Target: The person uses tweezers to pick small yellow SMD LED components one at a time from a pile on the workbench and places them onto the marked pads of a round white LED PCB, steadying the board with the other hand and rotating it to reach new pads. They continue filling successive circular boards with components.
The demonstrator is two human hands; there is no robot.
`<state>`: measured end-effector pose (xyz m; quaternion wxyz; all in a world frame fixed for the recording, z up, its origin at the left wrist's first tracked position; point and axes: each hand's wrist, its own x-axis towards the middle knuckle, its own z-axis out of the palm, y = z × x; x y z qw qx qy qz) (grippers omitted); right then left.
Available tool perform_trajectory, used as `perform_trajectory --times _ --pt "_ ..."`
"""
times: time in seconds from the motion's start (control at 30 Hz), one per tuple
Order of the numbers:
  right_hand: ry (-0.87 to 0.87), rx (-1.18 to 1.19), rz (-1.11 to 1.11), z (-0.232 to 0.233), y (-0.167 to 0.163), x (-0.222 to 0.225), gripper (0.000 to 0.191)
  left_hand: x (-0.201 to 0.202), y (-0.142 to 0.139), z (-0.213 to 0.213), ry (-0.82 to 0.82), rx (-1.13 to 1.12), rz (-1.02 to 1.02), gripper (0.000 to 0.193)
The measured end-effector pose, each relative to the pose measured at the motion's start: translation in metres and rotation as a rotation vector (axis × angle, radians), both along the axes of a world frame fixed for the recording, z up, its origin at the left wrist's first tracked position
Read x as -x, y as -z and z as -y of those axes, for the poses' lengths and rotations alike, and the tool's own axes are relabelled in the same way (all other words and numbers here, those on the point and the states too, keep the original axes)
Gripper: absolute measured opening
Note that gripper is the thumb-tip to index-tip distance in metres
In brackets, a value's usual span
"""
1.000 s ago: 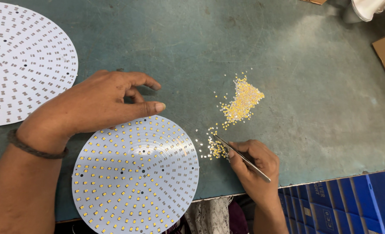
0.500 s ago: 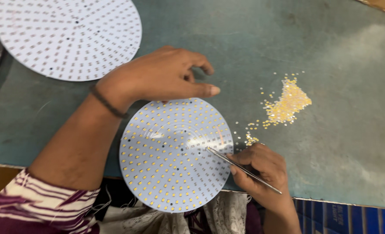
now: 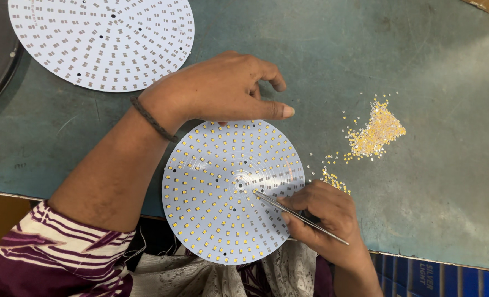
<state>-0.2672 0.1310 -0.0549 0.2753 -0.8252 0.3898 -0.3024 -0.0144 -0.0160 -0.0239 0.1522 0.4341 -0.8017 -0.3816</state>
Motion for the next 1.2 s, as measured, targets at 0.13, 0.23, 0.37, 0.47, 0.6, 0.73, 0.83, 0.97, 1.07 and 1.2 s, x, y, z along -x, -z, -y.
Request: perform_trajectory --times 0.13,0.23,0.37,0.47,0.6,0.73,0.83,0.97,1.07,1.2 --pt "0.014 0.008 0.009 -0.002 0.002 0.002 0.018 0.000 -0.006 -0.001 0.006 -0.016 -0.010 0.068" --pt "0.094 0.038 0.054 -0.007 0.004 0.011 0.017 0.000 -0.010 -0.003 -0.028 -0.082 0.057 0.068" --pt "0.367 0.050 0.078 -0.020 0.006 0.038 0.013 0.001 -0.014 -0.004 -0.022 -0.107 0.047 0.068" --pt "0.535 -0.013 0.052 -0.032 0.008 0.058 0.012 0.006 -0.015 -0.005 -0.010 -0.060 0.060 0.066" --pt "0.366 0.052 0.058 -0.046 0.014 0.073 0.012 0.005 -0.014 -0.006 -0.037 -0.134 0.122 0.066" --pt "0.328 0.040 0.048 -0.053 0.011 0.075 0.017 0.005 -0.008 -0.005 -0.045 -0.146 0.107 0.064" --pt "0.427 -0.002 0.108 -0.051 0.008 0.064 0.014 0.005 -0.003 -0.003 0.048 0.092 0.031 0.061" --pt "0.364 0.022 0.103 -0.032 0.008 0.039 0.014 0.004 -0.003 -0.002 0.024 0.024 0.028 0.066" --pt "0.281 0.027 0.043 -0.020 0.007 0.019 0.014 0.002 -0.005 -0.003 -0.003 -0.016 0.023 0.068" --pt "0.263 0.023 -0.007 -0.016 0.003 -0.001 0.017 0.001 -0.003 -0.002 0.004 0.004 -0.011 0.068"
